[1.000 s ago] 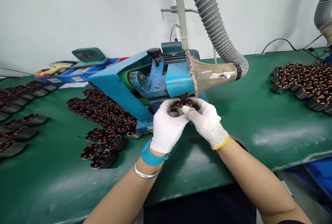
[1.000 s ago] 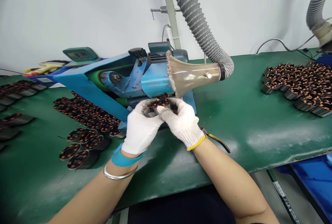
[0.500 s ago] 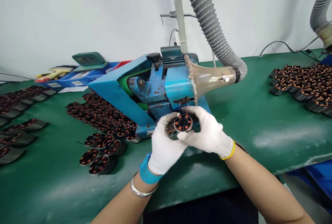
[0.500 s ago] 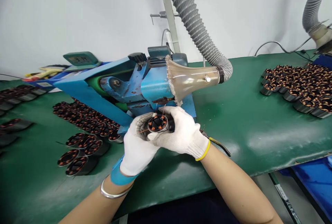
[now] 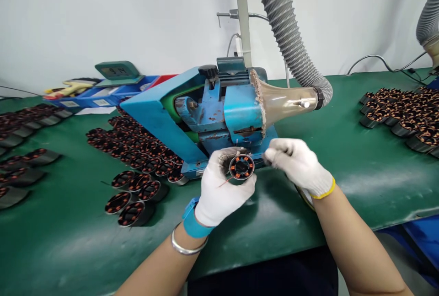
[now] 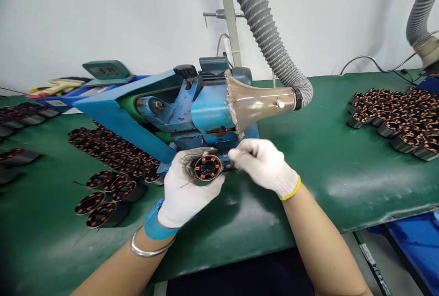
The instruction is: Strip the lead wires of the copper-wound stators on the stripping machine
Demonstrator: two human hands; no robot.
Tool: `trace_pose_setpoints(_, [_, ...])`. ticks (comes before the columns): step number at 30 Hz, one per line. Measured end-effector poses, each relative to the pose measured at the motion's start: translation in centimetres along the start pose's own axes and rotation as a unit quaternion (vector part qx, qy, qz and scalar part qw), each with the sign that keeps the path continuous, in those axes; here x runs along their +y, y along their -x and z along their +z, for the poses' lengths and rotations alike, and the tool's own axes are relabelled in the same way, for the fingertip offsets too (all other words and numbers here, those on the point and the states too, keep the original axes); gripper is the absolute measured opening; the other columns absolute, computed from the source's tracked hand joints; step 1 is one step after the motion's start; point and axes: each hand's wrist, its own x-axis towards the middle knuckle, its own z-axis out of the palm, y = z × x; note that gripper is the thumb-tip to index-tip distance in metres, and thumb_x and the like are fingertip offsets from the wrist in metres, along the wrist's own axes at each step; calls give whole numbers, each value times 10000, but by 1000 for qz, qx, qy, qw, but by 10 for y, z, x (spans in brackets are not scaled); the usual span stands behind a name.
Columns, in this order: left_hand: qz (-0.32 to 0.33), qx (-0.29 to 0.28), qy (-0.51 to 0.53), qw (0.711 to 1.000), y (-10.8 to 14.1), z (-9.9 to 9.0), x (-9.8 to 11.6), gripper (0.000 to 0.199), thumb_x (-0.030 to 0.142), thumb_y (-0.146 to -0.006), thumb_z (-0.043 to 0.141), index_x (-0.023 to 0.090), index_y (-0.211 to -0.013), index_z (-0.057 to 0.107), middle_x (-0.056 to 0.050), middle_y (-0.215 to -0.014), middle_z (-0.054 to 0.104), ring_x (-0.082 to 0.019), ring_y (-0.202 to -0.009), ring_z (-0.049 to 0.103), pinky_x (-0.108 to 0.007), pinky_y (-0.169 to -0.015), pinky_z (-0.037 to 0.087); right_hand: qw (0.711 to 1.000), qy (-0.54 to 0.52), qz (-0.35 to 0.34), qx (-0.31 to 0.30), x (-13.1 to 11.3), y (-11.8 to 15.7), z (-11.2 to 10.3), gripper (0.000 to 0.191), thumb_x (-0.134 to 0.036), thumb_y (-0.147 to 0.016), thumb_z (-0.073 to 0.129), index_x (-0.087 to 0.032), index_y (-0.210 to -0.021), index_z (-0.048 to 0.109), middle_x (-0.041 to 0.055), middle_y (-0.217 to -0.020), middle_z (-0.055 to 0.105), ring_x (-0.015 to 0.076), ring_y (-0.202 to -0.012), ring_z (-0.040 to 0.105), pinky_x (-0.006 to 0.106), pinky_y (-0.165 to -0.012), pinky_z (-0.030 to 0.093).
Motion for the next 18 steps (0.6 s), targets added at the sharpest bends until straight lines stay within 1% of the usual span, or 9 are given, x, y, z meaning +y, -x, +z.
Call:
trace_pose_setpoints(2, [-26, 14, 14, 999, -1, -1, -1, 477, 245, -591, 780, 189, -991, 527, -63, -990, 677, -217, -894, 682, -357, -838, 564, 991, -65, -8, 113, 5, -4, -7, 374, -478, -899, 577, -194, -655, 563, -12, -605, 546, 128, -569, 501, 256, -550, 410])
trace_pose_setpoints(3, [-38, 26, 19, 999, -1, -1, -3, 488, 255, -585, 800, 191, -981, 524, -49, -956, 677, -206, -860, 684, -345, -809, 570, 986, -77, -4, 145, 6, -5, -7, 373, -486, -888, 590, -196, -655, 563, -8, -604, 551, 131, -565, 507, 263, -555, 427])
trace_pose_setpoints(4, [-46, 39, 20, 998, -1, -1, -4, 499, 266, -576, 821, 191, -969, 523, -35, -920, 674, -194, -820, 682, -329, -775, 574, 986, -77, 6, 146, 6, -5, -5, 348, -484, -868, 620, -198, -675, 581, -3, -614, 567, 137, -569, 522, 269, -560, 444])
trace_pose_setpoints(6, [-52, 65, 21, 996, -1, -1, -7, 531, 292, -557, 850, 187, -969, 532, -23, -897, 670, -183, -785, 678, -314, -737, 577, 994, -64, 47, 73, 5, -4, 8, 253, -441, -784, 723, -201, -797, 645, 6, -665, 622, 158, -598, 571, 280, -564, 478])
trace_pose_setpoints(8, [-56, 75, 29, 995, -1, 0, -9, 541, 316, -574, 846, 179, -1009, 553, -43, -951, 680, -197, -832, 686, -330, -770, 582, 993, -94, 70, -1, 2, -1, 29, 376, -355, -690, 795, -210, -1008, 656, 13, -759, 670, 183, -646, 621, 303, -600, 528])
trace_pose_setpoints(10, [-59, 52, 35, 996, 0, 2, -10, 551, 314, -604, 825, 172, -1075, 576, -76, -1048, 683, -231, -955, 685, -362, -865, 573, 991, -122, 56, -4, 1, 1, 48, 475, -320, -679, 784, -201, -1113, 631, 45, -927, 694, 215, -782, 662, 347, -721, 566])
trace_pose_setpoints(13, [-81, 0, 59, 995, 1, 4, -8, 579, 312, -644, 785, 161, -1162, 577, -116, -1154, 671, -266, -1069, 664, -390, -945, 553, 988, -152, 26, 16, 5, -2, 61, 453, -332, -747, 722, -177, -1161, 626, 75, -1117, 675, 241, -1003, 649, 375, -908, 537])
trace_pose_setpoints(15, [-101, 1, 80, 992, 0, 6, -6, 586, 337, -654, 771, 153, -1173, 570, -129, -1168, 673, -270, -1062, 672, -391, -933, 563, 981, -193, 22, -3, 9, -7, 60, 460, -340, -774, 700, -173, -1195, 619, 67, -1115, 684, 231, -1011, 650, 355, -907, 540])
trace_pose_setpoints(18, [-125, 43, 80, 988, -6, 9, -2, 569, 359, -622, 785, 148, -1111, 586, -117, -1091, 704, -261, -1000, 694, -388, -906, 576, 971, -237, 27, -26, 15, -17, 58, 448, -365, -787, 697, -170, -1187, 637, 44, -1000, 713, 201, -875, 667, 313, -797, 566])
